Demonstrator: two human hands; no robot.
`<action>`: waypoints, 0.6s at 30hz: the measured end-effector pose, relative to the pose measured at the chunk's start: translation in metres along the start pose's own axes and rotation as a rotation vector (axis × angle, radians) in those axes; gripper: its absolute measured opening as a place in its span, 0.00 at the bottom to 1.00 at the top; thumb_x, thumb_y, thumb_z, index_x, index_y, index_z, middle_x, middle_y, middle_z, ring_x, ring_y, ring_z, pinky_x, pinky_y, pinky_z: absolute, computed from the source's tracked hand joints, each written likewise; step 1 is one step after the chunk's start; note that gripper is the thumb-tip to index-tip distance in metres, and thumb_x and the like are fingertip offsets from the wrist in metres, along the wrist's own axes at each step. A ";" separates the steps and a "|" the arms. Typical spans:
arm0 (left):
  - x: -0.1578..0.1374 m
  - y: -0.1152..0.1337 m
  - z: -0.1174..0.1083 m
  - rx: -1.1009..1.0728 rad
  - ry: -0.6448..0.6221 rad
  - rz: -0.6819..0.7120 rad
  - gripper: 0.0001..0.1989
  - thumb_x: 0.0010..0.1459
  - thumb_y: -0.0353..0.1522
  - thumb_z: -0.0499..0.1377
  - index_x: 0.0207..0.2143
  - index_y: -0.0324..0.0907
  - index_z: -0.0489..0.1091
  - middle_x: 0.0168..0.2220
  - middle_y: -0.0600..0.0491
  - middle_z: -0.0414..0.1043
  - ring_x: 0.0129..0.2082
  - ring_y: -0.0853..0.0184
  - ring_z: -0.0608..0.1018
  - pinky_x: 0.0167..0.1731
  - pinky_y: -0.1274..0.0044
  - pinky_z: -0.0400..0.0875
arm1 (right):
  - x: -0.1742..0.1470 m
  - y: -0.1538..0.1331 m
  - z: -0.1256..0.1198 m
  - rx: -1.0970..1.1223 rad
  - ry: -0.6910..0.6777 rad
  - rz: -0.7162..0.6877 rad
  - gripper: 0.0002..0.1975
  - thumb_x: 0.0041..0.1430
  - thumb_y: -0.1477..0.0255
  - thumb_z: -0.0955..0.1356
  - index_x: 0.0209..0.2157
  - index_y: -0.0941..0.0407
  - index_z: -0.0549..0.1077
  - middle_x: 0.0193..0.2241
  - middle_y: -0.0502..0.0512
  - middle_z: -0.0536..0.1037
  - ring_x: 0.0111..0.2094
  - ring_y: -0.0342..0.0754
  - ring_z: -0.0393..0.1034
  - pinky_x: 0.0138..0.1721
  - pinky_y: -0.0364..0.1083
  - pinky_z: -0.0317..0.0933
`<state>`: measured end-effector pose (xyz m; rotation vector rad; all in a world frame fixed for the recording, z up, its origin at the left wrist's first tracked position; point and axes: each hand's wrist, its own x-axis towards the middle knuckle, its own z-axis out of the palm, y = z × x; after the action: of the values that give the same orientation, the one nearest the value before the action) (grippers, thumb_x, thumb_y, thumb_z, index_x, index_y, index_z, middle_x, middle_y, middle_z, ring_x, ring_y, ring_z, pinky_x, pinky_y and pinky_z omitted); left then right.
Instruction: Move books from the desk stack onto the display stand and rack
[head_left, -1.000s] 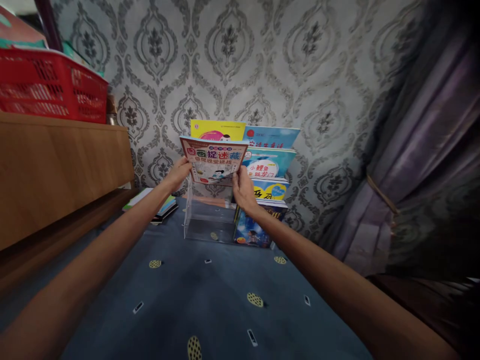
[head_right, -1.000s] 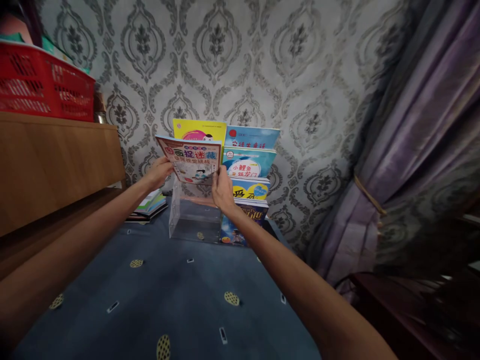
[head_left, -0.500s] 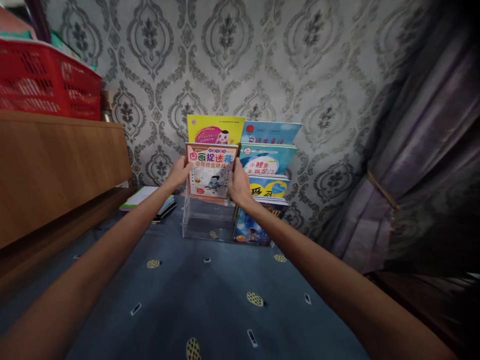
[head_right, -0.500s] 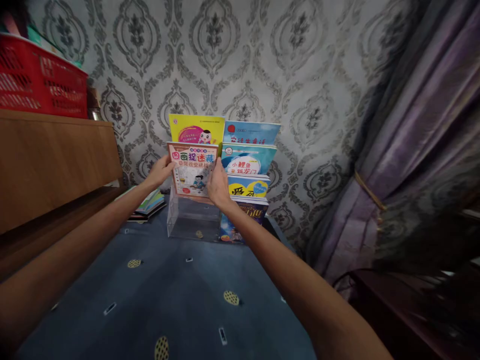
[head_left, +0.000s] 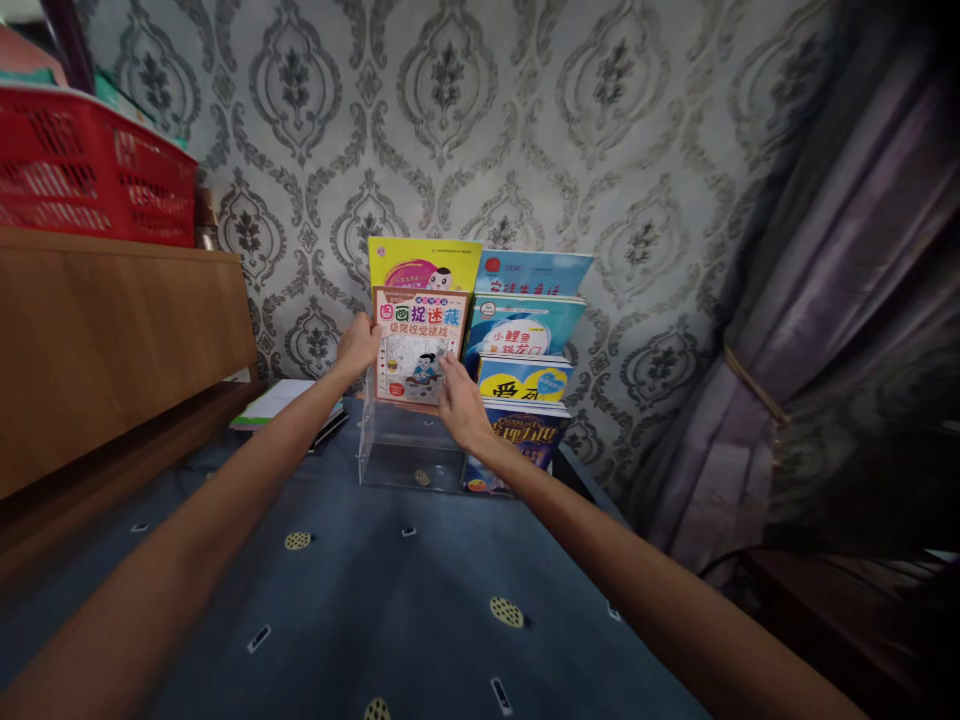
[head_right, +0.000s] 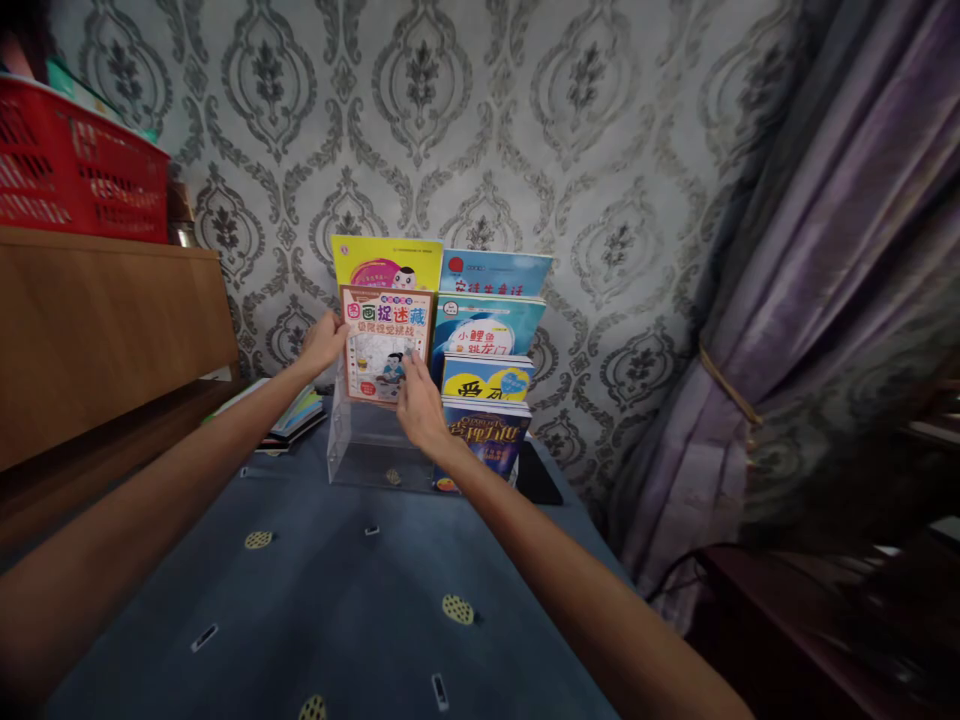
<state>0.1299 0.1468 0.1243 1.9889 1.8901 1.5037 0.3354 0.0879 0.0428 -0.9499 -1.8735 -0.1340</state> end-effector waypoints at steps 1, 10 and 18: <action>0.001 0.000 0.000 0.011 -0.004 0.006 0.08 0.63 0.33 0.53 0.43 0.43 0.69 0.44 0.44 0.77 0.50 0.51 0.76 0.49 0.65 0.68 | -0.001 0.002 0.001 0.001 0.001 0.006 0.31 0.60 0.80 0.60 0.65 0.60 0.62 0.66 0.63 0.64 0.67 0.58 0.56 0.68 0.62 0.52; 0.005 -0.005 -0.008 0.048 -0.041 0.043 0.09 0.63 0.35 0.54 0.40 0.41 0.71 0.43 0.45 0.77 0.46 0.53 0.77 0.46 0.67 0.69 | -0.008 0.014 0.001 -0.017 -0.004 0.015 0.30 0.59 0.81 0.60 0.64 0.60 0.65 0.64 0.64 0.66 0.66 0.57 0.59 0.68 0.61 0.52; 0.004 -0.009 -0.013 0.027 -0.045 0.073 0.09 0.62 0.35 0.54 0.38 0.41 0.71 0.39 0.47 0.77 0.44 0.54 0.77 0.45 0.69 0.69 | -0.015 0.015 0.000 0.003 -0.020 0.024 0.28 0.61 0.78 0.61 0.63 0.62 0.65 0.64 0.67 0.66 0.67 0.58 0.58 0.68 0.61 0.52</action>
<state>0.1147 0.1450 0.1282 2.1070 1.8497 1.4447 0.3485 0.0903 0.0256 -0.9741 -1.8796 -0.1075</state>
